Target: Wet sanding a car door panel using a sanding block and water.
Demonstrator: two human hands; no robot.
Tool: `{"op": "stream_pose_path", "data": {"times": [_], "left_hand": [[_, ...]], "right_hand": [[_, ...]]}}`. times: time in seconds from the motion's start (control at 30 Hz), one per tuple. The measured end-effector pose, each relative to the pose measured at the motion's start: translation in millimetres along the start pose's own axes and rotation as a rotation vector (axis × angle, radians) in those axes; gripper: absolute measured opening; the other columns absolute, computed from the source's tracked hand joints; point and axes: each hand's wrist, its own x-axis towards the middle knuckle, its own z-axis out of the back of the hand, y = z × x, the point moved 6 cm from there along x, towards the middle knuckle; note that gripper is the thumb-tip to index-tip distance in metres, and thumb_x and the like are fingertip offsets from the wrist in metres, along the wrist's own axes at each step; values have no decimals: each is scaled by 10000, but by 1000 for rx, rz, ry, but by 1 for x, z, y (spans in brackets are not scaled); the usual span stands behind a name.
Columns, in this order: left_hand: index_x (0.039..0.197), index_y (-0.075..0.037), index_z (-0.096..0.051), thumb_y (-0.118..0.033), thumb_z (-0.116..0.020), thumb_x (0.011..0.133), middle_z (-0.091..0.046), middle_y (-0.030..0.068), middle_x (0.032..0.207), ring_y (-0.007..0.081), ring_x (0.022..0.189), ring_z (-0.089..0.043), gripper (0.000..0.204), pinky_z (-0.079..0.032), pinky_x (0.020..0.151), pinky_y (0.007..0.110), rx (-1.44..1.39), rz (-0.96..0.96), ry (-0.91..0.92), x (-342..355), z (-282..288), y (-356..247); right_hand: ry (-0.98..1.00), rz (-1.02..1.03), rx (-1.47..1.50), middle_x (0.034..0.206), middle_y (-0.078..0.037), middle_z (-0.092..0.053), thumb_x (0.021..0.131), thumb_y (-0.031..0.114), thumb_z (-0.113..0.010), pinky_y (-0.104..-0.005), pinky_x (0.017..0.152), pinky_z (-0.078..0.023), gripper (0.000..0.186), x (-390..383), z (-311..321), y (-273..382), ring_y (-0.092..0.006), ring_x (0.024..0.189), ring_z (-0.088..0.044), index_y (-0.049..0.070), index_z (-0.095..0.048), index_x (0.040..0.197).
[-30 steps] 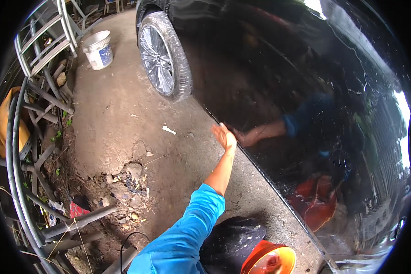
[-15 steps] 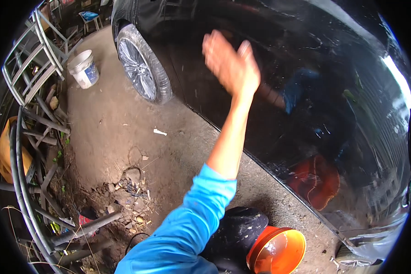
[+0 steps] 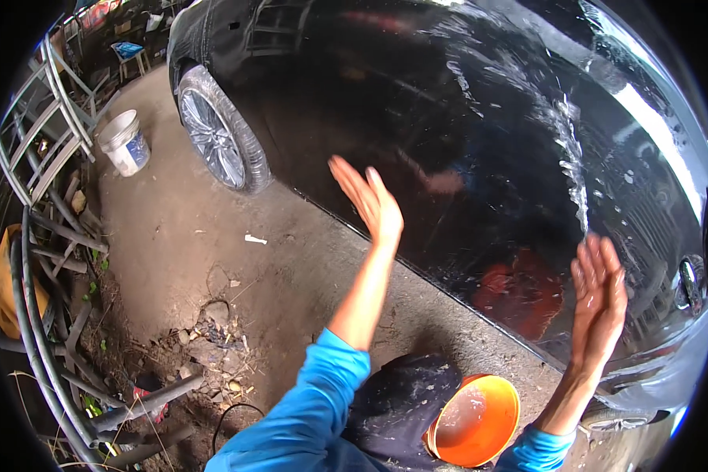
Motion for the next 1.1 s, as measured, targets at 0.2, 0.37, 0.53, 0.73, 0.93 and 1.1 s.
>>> {"op": "stream_pose_path", "data": {"times": [0.2, 0.37, 0.53, 0.73, 0.93, 1.1], "left_hand": [[1493, 84, -182, -455, -370, 1014, -175, 321, 1545, 416, 1466, -131, 745, -105, 1197, 481, 140, -371, -41, 191, -4, -130], [1504, 77, -146, -472, -408, 999, -149, 315, 1558, 417, 1475, -99, 791, -72, 1194, 515, 233, -433, -31, 128, -53, -162], [1505, 69, -167, -435, -346, 1029, -150, 290, 1569, 388, 1479, -116, 716, -74, 1207, 459, 217, -89, -168, 3, -37, -40], [1503, 78, -149, -443, -317, 1029, -121, 286, 1575, 388, 1483, -84, 724, -56, 1211, 460, 185, 399, -262, -122, -23, 132], [1508, 77, -132, -430, -429, 999, -121, 297, 1573, 413, 1479, -87, 778, -57, 1197, 502, 207, -84, -42, -28, -71, -105], [1428, 67, -364, -429, -569, 893, -326, 283, 1502, 443, 1422, -247, 758, -150, 1162, 574, 168, -866, 91, 7, -89, -252]], "right_hand": [[-505, -381, -235, 788, 40, -566, 962, 415, -557, -243, 700, -421, 380, -174, 159, -170, -85, 777, -523, 72, -665, 1088], [-827, -836, -269, 842, -27, -630, 976, 319, -525, -228, 610, -459, 293, -370, 229, -264, -124, 682, -578, 61, -633, 1063], [-929, -912, -172, 1037, -84, -621, 957, 353, -551, -304, 741, -501, 391, -434, 242, -263, -183, 861, -596, 35, -581, 1182], [-917, -1021, 135, 1124, -103, -576, 920, 382, -548, -407, 880, -492, 467, -452, 260, -323, -256, 996, -576, 32, -521, 1228], [-1217, -1161, 311, 1145, -133, -575, 943, 494, -445, -521, 982, -447, 558, -491, 330, -358, -315, 1098, -556, 45, -506, 1269], [-759, -1147, 448, 1049, -123, -613, 970, 436, -390, -471, 889, -495, 483, -401, 121, -284, -307, 991, -586, 57, -543, 1228]]}}
